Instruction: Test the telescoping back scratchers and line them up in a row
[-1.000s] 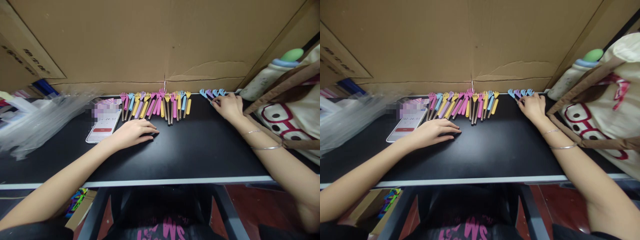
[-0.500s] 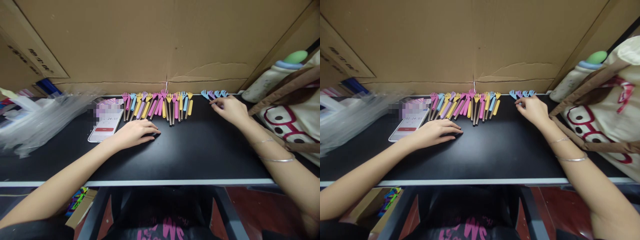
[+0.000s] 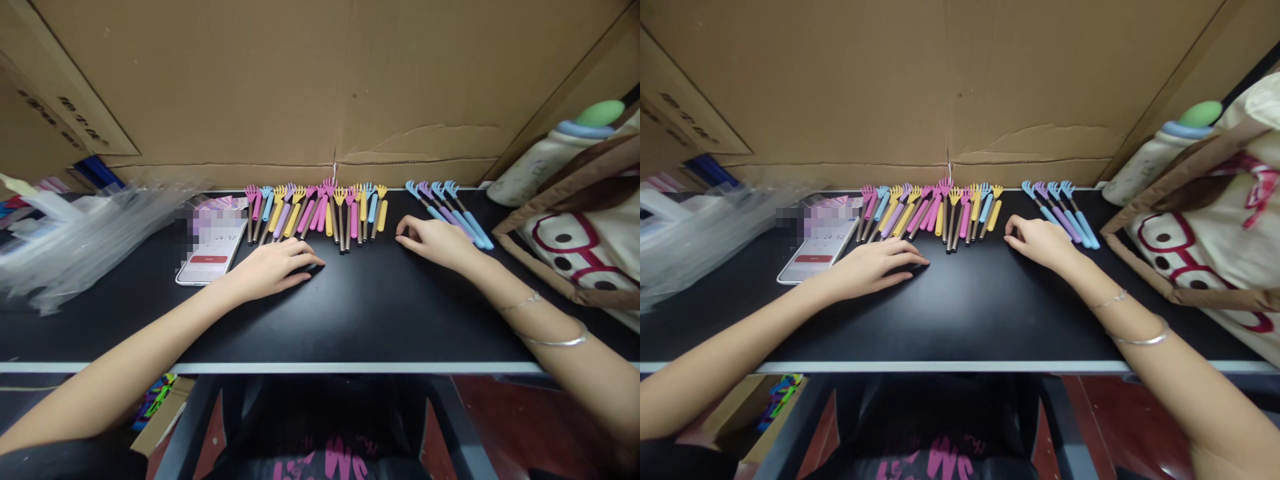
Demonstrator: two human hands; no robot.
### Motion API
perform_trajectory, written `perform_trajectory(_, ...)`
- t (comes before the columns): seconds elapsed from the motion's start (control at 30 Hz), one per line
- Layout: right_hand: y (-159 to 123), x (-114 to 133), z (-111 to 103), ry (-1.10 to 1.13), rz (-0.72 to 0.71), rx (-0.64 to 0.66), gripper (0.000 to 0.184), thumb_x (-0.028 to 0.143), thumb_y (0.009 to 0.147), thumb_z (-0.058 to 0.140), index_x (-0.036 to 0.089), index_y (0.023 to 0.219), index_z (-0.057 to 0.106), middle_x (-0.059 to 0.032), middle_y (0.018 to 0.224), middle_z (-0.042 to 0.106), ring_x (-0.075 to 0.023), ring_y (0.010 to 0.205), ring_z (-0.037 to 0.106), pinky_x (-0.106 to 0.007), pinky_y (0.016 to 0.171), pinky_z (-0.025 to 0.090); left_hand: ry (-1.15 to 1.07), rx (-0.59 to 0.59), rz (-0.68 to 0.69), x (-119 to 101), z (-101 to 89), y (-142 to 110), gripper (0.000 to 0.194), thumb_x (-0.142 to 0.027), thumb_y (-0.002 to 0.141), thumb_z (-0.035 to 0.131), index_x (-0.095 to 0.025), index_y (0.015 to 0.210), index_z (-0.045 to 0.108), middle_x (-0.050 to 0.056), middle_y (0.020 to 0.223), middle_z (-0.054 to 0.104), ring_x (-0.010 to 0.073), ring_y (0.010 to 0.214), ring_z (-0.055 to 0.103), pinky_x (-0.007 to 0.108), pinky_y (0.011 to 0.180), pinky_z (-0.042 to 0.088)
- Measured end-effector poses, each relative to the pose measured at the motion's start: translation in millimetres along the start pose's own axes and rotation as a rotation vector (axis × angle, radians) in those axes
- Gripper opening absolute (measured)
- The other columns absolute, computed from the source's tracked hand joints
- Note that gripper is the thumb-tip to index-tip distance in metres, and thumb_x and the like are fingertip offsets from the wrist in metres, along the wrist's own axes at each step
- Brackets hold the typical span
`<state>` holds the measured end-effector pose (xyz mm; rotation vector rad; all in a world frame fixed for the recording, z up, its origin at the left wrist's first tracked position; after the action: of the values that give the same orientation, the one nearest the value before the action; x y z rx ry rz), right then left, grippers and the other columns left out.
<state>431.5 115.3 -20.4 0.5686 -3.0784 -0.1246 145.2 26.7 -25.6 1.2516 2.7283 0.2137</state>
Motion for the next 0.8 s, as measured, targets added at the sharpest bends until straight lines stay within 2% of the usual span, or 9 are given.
perform_trajectory(0.3,4.0,-7.3,4.4,0.118,-0.191,0.074,0.026,0.042,0.088,0.046,0.021,0.103,0.054,-0.0010,0.069,0.061,-0.0152,0.058,0.054,-0.026,0.055,0.032,-0.006,0.005,0.011,0.7,1.0,-0.6,0.031,-0.031,0.100,0.044,-0.023,0.127,0.056,0.005,0.122,0.060,0.0181,0.110,0.057,0.030,0.092,0.046)
perform_trajectory(0.8,3.1,-8.1,4.2,0.142,-0.234,0.083,0.026,0.042,0.089,0.046,0.021,0.103,0.053,-0.0009,0.069,0.060,-0.0146,0.056,0.052,-0.026,0.055,0.032,0.001,-0.002,0.019,-1.1,-1.6,-0.5,0.030,-0.030,0.100,0.044,-0.022,0.126,0.057,0.005,0.120,0.060,0.0182,0.108,0.057,0.030,0.091,0.047)
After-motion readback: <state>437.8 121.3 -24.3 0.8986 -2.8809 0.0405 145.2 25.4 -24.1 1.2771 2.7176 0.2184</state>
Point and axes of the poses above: each hand's wrist, its own y-axis towards the middle knuckle, its own z-axis out of the palm, x = y × z, the point moved 5 cm from there along y, towards the middle knuckle
